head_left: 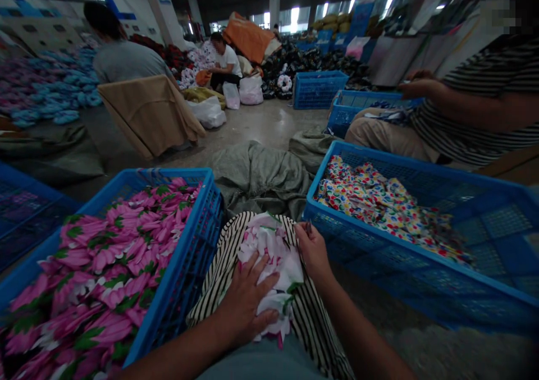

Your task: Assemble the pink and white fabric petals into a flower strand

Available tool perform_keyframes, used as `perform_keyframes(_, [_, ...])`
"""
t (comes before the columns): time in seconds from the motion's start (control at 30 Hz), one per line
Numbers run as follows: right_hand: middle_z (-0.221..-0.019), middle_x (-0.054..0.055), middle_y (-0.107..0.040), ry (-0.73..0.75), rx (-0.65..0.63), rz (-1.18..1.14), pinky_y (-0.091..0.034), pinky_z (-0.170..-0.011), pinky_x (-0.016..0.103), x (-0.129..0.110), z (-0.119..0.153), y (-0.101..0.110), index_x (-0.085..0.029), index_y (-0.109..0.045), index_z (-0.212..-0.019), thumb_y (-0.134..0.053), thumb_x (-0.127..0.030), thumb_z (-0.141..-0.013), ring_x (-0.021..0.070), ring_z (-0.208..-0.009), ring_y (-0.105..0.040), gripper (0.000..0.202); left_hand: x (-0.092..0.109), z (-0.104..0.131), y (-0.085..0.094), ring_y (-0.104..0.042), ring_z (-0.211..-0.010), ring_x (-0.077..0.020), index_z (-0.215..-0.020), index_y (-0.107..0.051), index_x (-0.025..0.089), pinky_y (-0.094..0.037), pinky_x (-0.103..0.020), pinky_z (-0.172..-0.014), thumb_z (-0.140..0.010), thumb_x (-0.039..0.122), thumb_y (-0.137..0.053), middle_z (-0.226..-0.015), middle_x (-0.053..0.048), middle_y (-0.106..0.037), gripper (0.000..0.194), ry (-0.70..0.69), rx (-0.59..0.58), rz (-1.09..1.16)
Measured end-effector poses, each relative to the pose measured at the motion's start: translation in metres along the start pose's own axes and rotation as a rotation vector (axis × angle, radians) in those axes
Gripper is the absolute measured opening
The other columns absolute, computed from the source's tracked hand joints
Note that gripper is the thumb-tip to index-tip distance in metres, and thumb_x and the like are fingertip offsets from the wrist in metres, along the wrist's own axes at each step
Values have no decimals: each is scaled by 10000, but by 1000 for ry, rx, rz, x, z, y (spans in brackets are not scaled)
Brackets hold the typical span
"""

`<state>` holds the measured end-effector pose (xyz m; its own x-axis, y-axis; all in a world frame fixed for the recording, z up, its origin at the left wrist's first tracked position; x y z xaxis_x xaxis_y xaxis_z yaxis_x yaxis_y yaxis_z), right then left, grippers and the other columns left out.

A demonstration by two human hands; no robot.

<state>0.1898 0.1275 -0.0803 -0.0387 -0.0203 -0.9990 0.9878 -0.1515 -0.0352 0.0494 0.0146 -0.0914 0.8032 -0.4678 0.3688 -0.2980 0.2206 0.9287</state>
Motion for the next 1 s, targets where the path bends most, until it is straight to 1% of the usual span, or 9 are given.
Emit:
perform_keyframes(0.13, [-973,68,-638,167,-126,222,-420,-775,325,-29,-12,-42,-187,-604,-990,-649,-369,-666,223,-882,-574,374,1,3,10,-133,-1305,-384,-1336,-275,335,-186,-633,-962,-723,543,-514,-1461,-92,-179,689,-53,-21,91])
perform_keyframes(0.23, [-977,70,-656,166,-269,361,-415,-818,351,-21,-8,-76,-196,-632,-962,-642,-327,-676,230,-910,-583,315,-4,10,39,-244,-1279,-341,-1310,-336,295,-179,-580,-1005,-729,517,-525,-1400,-104,-321,650,-88,88,168])
perform_keyframes(0.4, [-895,58,-665,22,-236,116,-433,-767,323,-7,-5,-73,-179,-646,-900,-588,-341,-733,212,-845,-590,240,-25,10,89,-266,-1277,-275,-1209,-446,253,-179,-501,-1039,-786,342,-505,-1348,-92,-391,437,-57,387,178])
perform_keyframes(0.47, [-794,44,-660,-74,-216,-67,-443,-681,295,-2,-8,-69,-167,-656,-837,-603,-357,-715,192,-744,-590,232,-20,-5,79,-182,-1307,-308,-1232,-430,276,-128,-553,-1033,-752,388,-540,-1407,-78,-310,506,-98,305,148])
perform_keyframes(0.6, [-596,-21,-579,-216,-30,-317,-376,-463,223,7,-23,-47,-162,-617,-764,-709,-304,-582,112,-485,-494,248,-16,-29,30,-178,-1306,-334,-1204,-461,295,-178,-603,-991,-750,405,-538,-1422,-68,-298,474,-66,23,169])
perform_keyframes(0.7, [-567,-54,-518,-146,71,-335,-298,-400,191,-8,-35,-26,-176,-596,-825,-717,-293,-577,71,-419,-405,299,-17,-33,28,-222,-1291,-340,-1183,-479,304,-218,-589,-982,-751,426,-534,-1407,-66,-327,452,-93,34,231])
perform_keyframes(0.8, [-563,-64,-477,-16,24,-297,-270,-392,189,-44,-37,-21,-190,-582,-923,-691,-300,-638,61,-409,-361,324,-24,-33,76,-329,-1239,-301,-1134,-507,290,-208,-528,-1013,-741,408,-559,-1310,-73,-450,413,-116,271,370])
perform_keyframes(0.9, [-596,-48,-497,136,-189,-173,-307,-429,201,-90,-24,-45,-196,-571,-979,-656,-299,-697,76,-459,-405,312,-48,-37,134,-430,-1144,-262,-1171,-448,229,-324,-417,-956,-724,403,-581,-1231,-98,-490,498,88,538,681])
perform_keyframes(1.0, [-665,-19,-549,180,-389,-79,-356,-493,220,-114,-9,-73,-197,-553,-1031,-638,-288,-721,105,-547,-475,334,-49,-58,139,-560,-773,-183,-878,-560,167,-437,-285,-687,-726,426,-572,-820,-38,-602,301,245,408,1019])
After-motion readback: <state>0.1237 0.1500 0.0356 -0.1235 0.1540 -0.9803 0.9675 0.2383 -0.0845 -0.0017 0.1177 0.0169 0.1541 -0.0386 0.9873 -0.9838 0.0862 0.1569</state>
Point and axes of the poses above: each hand's wrist, its own z-axis away from the middle knuckle, its own y-axis out of the back of the hand, x = y × z, the point moved 10 cm from there along -z, towards the middle knuckle
